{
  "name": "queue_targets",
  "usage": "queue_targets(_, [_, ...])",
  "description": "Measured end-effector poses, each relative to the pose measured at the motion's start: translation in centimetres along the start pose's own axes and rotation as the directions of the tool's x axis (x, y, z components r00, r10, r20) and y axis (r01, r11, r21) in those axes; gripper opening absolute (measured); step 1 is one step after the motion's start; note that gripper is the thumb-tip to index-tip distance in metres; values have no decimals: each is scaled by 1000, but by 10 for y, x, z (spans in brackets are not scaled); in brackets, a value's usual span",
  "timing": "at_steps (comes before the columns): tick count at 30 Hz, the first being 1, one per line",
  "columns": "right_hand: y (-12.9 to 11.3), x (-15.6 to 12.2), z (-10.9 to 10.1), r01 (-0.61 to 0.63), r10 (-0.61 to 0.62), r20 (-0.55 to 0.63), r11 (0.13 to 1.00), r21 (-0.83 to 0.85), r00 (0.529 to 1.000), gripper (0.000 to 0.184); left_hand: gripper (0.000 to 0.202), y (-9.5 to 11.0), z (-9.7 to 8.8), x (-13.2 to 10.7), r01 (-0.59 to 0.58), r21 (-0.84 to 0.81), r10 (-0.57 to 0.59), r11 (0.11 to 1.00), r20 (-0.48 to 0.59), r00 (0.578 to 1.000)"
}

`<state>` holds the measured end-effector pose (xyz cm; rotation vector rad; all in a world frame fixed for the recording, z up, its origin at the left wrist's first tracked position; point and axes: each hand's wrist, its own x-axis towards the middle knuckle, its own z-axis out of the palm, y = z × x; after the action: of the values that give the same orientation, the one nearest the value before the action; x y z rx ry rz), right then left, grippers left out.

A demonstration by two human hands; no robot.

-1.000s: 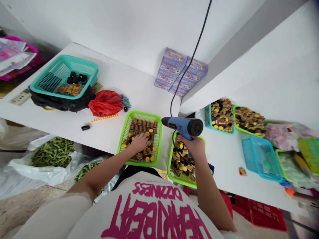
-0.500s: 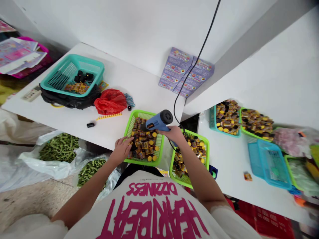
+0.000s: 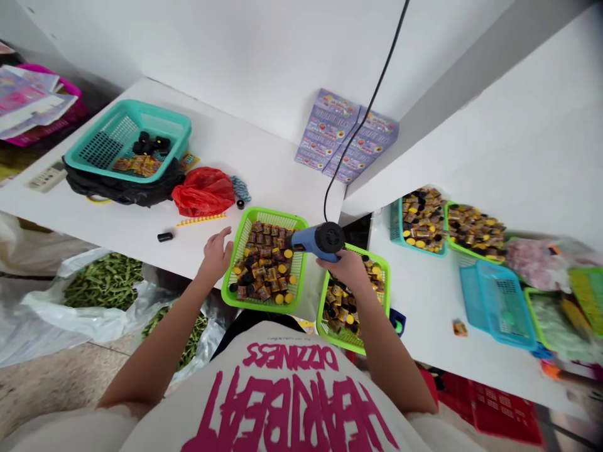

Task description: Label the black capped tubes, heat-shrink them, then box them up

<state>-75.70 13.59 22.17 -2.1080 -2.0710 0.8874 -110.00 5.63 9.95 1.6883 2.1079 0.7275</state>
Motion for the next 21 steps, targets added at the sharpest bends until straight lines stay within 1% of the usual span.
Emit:
queue_targets(1, [5, -4, -5, -36, 35, -63, 999, -8, 997, 39, 53, 9, 13, 9, 2, 7, -2, 1000, 23, 1000])
queue_targets(3, [13, -11, -16, -108, 106, -172, 994, -6, 979, 45, 55, 34, 48, 26, -8, 26, 5, 1000, 89, 996])
queue_targets(5, [19, -16, -27, -164, 161, -255, 986, 10, 953, 50, 56, 63, 87, 39, -65, 40, 57, 997, 185, 981])
queue_targets(7, [23, -18, -36, -198, 196, -310, 980, 26, 930, 52, 58, 91, 122, 45, -111, 57, 92, 992, 263, 960])
queue_targets(9, [26, -18, -42, -214, 213, -339, 976, 35, 916, 53, 59, 111, 145, 42, -137, 76, 106, 988, 315, 943])
queue_targets(10, [27, -18, -44, -218, 218, -342, 975, 38, 914, 53, 59, 117, 150, 37, -149, 83, 113, 985, 332, 937])
queue_targets(11, [29, -19, -44, -221, 221, -338, 975, 40, 915, 52, 59, 120, 152, 30, -167, 87, 127, 982, 343, 931])
queue_targets(13, [33, -20, -41, -219, 222, -306, 975, 45, 926, 53, 55, 119, 147, 10, -228, 79, 185, 970, 361, 914])
queue_targets(16, [37, -21, -31, -195, 203, -211, 979, 57, 956, 51, 44, 106, 124, -28, -338, 51, 294, 940, 385, 875])
queue_targets(18, [37, -20, -23, -168, 174, -158, 985, 51, 972, 49, 39, 96, 107, -52, -376, 41, 332, 926, 390, 859])
queue_targets(21, [31, -13, -13, -122, 122, -99, 992, 7, 988, 42, 38, 83, 82, -74, -383, 36, 345, 923, 363, 865])
